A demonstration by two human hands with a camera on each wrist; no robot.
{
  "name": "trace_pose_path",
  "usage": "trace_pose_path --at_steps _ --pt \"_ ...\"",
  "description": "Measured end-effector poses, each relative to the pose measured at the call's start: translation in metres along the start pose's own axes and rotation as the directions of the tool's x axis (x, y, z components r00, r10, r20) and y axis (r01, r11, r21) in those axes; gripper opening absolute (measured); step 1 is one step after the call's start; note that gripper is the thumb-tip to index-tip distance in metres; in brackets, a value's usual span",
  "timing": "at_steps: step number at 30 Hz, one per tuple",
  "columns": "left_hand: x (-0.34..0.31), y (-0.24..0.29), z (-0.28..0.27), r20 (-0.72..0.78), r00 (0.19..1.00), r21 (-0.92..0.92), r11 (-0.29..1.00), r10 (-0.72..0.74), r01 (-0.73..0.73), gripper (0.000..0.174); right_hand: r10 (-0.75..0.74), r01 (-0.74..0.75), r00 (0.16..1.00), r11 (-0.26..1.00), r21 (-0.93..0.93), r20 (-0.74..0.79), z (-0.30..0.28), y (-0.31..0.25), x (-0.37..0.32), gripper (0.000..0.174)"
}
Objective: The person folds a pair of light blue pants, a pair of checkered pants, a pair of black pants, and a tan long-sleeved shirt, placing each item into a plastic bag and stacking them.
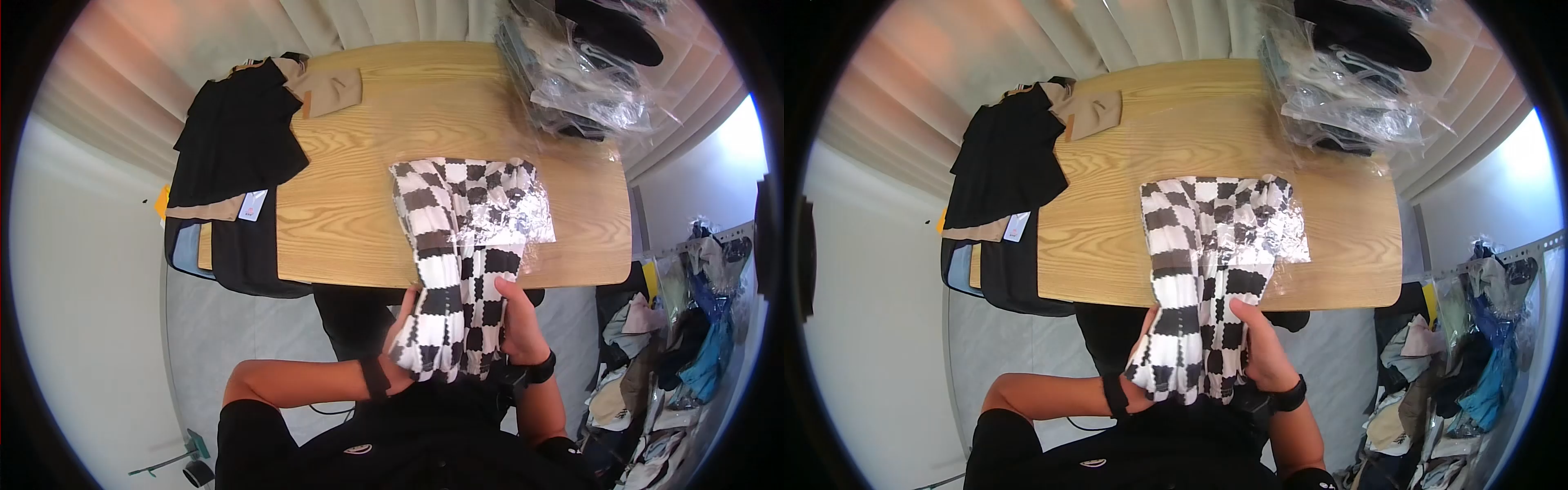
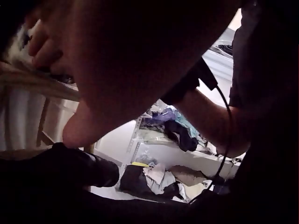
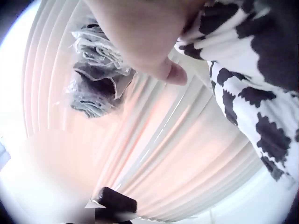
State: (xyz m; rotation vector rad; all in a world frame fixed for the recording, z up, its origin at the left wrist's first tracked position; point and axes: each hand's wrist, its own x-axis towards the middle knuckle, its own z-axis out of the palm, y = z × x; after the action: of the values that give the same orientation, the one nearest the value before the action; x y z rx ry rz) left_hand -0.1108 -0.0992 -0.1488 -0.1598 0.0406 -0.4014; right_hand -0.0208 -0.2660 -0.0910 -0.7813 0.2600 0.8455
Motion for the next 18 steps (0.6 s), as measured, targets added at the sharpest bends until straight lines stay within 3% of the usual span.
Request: trace_pose_path --at_steps 1,2,5,7,8,10,11,14,16,17,18 --pt "-0.009 0.001 -0.008 -0.386 0.921 0.404 0.906 0.045 0.125 0.05 -0.044 0.044 0.998 0.999 0.005 -0.033 -0.001 0.003 0.0 0.048" --pt "-0.017 0.003 -0.017 -0.444 0.896 0.467 0.85 -0.014 0.245 0.05 -0.03 0.031 0.999 0.999 0.036 -0.02 -0.006 0.004 -0.002 0.05" --pt "-0.013 0.003 -0.031 -0.364 0.923 0.48 0.824 -0.124 0.3 0.05 0.005 -0.014 0.999 0.967 0.253 0.037 -0.018 0.007 -0.009 0.057" --pt "-0.009 0.004 -0.036 -0.35 0.924 0.485 0.813 -0.156 0.321 0.05 0.004 -0.039 0.995 0.929 0.367 0.095 -0.023 0.017 -0.016 0.053" --pt "-0.008 0.005 -0.036 -0.344 0.924 0.495 0.805 -0.163 0.327 0.051 0.02 -0.046 0.996 0.95 0.308 0.087 -0.034 0.023 -0.019 0.054" --pt "-0.006 0.007 -0.041 -0.339 0.923 0.497 0.799 -0.181 0.339 0.051 0.006 -0.002 0.999 0.992 -0.129 0.033 -0.04 0.024 -0.028 0.049" --pt "-0.005 0.008 -0.042 -0.334 0.923 0.496 0.798 -0.19 0.343 0.051 0.0 0.002 1.0 0.934 -0.356 0.006 -0.038 0.022 -0.033 0.047" --pt "-0.005 0.007 -0.04 -0.324 0.925 0.486 0.804 -0.199 0.343 0.051 -0.061 0.078 0.997 0.854 -0.515 0.049 -0.036 0.014 -0.037 0.045" --pt "-0.004 0.005 -0.039 -0.311 0.93 0.445 0.834 -0.198 0.326 0.052 -0.017 0.019 1.0 0.869 -0.494 0.008 -0.041 0.005 -0.033 0.044" --pt "0.0 0.005 -0.037 -0.291 0.939 0.369 0.883 -0.185 0.288 0.052 0.024 -0.032 0.999 0.884 -0.466 -0.024 -0.042 -0.001 -0.029 0.043" --pt "0.01 0.004 -0.022 -0.233 0.96 0.203 0.958 -0.156 0.205 0.053 -0.044 0.024 0.998 0.928 -0.373 -0.046 -0.031 -0.007 -0.024 0.045"
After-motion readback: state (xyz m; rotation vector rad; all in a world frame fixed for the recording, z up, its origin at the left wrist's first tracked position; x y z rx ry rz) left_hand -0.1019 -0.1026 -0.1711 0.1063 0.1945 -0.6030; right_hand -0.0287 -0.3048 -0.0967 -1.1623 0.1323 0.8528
